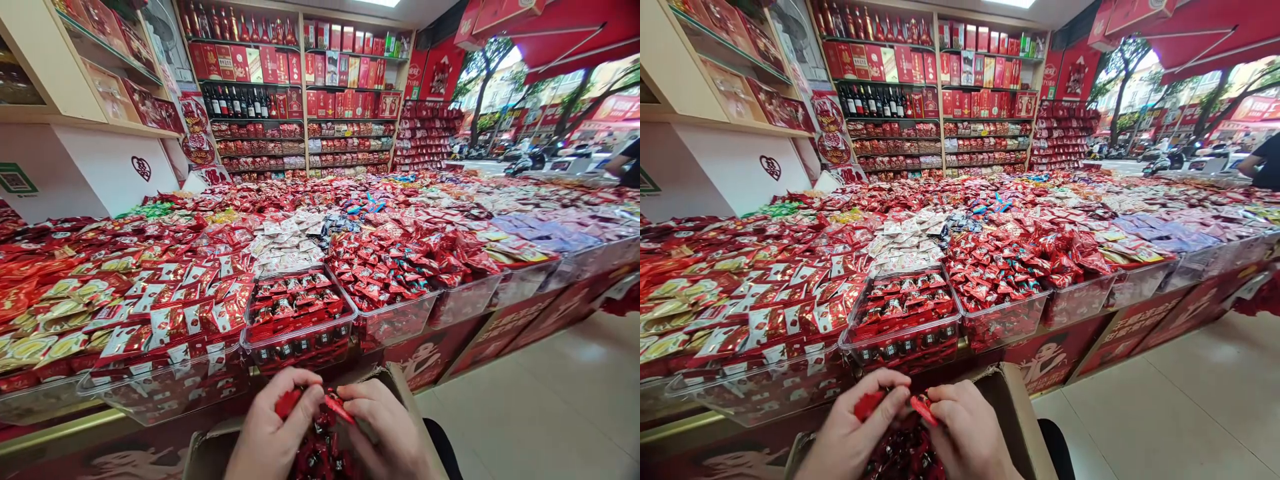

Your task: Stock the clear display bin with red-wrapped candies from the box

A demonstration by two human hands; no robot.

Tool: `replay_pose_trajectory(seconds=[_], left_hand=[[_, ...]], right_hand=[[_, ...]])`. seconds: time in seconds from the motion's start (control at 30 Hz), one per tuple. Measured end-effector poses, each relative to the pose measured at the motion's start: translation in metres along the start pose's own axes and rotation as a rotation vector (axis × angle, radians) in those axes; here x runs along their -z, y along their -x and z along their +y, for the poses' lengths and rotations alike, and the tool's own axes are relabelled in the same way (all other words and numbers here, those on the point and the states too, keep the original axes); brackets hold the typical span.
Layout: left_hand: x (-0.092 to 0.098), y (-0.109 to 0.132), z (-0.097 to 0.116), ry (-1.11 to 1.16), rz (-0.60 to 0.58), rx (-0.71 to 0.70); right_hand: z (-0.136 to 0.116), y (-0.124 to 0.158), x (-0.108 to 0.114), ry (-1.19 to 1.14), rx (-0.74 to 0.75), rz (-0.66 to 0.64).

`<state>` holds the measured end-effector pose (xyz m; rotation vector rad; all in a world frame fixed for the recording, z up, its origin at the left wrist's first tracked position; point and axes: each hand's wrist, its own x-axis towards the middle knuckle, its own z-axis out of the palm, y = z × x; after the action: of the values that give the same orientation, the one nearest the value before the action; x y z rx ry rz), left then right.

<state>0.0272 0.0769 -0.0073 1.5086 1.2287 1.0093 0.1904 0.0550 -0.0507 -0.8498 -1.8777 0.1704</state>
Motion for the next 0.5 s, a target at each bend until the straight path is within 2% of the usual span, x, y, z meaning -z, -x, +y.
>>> replay_pose_trajectory(seconds=[0.1,0.17,0.33,0.5], left_hand=[[0.024,-0.034,0.021,-0.533,0.079,-0.356],[0.033,-0.059,0.033,-0.828,0.037,-0.444],[0.029,-0.104,0.049,-1.141,-0.086,-0.429],[0.025,-0.125,0.048,-1.354,-0.134,-0.380]], right_hand=[[0.007,0.001,0.006,-0.026,-0.077,0.074],[0.012,0.002,0.008,-0.021,-0.096,0.116],[0.022,-0.008,0.015,-0.007,-0.081,0.132],[0.033,-0.032,0.027,0.040,-0.064,0.148]])
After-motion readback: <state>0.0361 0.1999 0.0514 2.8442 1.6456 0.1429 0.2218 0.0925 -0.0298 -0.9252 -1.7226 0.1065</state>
